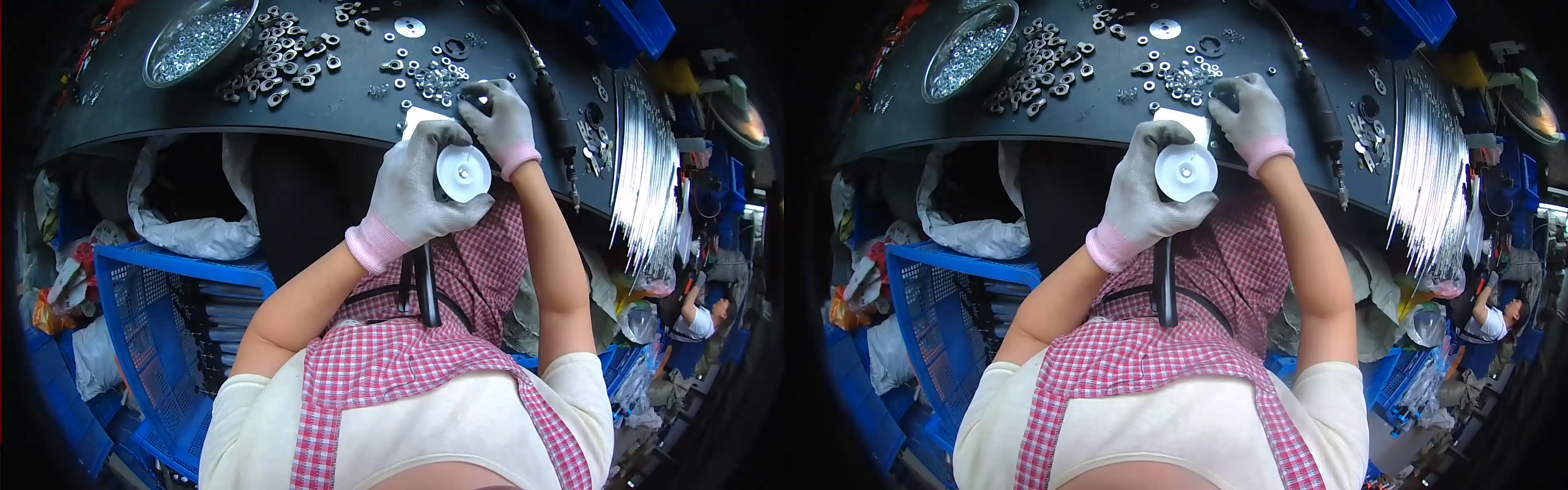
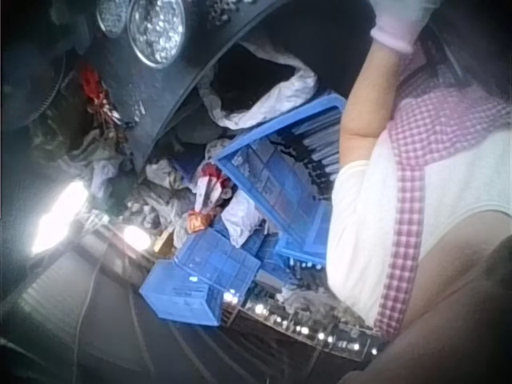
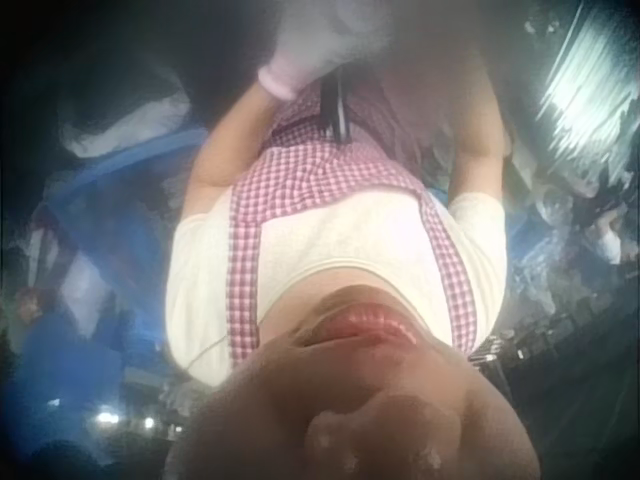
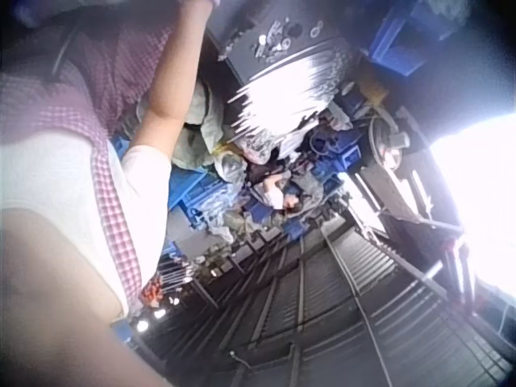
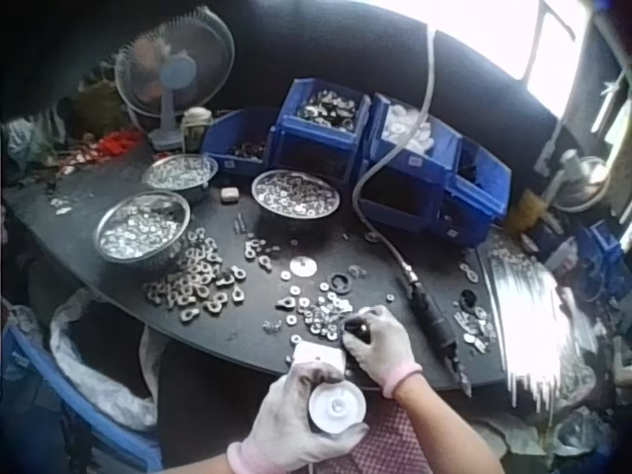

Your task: The person assembles a mechanical housing by hand, securing washers and bolts into it with an electric screwdriver.

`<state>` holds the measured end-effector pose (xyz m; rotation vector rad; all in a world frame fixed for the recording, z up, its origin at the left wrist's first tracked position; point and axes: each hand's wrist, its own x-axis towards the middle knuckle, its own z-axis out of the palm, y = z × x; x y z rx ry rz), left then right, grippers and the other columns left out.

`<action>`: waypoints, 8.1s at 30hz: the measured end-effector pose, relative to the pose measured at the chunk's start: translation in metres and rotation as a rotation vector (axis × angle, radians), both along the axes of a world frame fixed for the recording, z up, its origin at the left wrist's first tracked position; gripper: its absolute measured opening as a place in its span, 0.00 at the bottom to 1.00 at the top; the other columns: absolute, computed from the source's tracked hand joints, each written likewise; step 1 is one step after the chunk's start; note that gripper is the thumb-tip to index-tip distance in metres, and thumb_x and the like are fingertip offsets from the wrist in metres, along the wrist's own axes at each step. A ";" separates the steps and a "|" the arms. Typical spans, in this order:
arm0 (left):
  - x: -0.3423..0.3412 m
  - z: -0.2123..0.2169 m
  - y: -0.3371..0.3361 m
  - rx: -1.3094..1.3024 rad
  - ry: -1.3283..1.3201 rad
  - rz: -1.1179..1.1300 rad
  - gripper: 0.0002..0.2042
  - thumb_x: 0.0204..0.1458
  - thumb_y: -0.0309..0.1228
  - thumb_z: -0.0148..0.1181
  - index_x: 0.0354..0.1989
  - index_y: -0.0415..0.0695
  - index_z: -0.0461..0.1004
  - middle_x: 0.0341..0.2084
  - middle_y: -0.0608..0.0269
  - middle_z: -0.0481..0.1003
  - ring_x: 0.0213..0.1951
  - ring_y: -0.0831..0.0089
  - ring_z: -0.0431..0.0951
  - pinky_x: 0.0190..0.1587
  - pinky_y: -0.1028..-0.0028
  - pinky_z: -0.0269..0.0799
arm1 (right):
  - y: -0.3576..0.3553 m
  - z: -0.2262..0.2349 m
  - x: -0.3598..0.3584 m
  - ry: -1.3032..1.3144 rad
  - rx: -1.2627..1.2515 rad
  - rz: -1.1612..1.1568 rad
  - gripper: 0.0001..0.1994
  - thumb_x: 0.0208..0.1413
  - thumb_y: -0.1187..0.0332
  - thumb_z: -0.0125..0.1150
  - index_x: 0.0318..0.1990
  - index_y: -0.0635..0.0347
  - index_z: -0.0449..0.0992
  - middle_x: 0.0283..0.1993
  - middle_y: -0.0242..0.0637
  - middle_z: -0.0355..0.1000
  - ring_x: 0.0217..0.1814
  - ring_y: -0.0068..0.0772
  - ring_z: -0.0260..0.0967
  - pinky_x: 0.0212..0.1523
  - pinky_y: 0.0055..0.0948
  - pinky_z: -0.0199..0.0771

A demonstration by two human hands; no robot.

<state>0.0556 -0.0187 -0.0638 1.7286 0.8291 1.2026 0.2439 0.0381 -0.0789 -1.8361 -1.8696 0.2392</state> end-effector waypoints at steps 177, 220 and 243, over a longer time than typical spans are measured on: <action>-0.014 0.001 -0.088 -0.834 -0.375 -0.813 0.21 0.54 0.49 0.58 0.31 0.39 0.68 0.18 0.70 0.62 0.17 0.85 0.56 0.21 0.82 0.51 | -0.154 0.170 0.010 1.422 0.387 0.509 0.19 0.56 0.62 0.60 0.49 0.68 0.73 0.49 0.48 0.72 0.47 0.37 0.73 0.49 0.35 0.75; -0.037 0.017 -0.076 -0.038 -0.036 -0.317 0.11 0.58 0.33 0.51 0.30 0.37 0.71 0.20 0.61 0.71 0.20 0.75 0.70 0.26 0.78 0.65 | -0.170 0.263 0.063 0.308 0.041 0.717 0.56 0.40 0.46 0.71 0.68 0.64 0.40 0.67 0.53 0.49 0.63 0.42 0.57 0.61 0.38 0.58; -0.029 0.021 -0.085 -0.553 -0.281 -0.560 0.17 0.58 0.43 0.54 0.32 0.38 0.71 0.20 0.72 0.67 0.22 0.87 0.60 0.25 0.83 0.56 | -0.136 0.184 0.020 1.500 0.232 0.753 0.21 0.57 0.68 0.55 0.55 0.73 0.66 0.52 0.50 0.70 0.53 0.35 0.70 0.54 0.28 0.70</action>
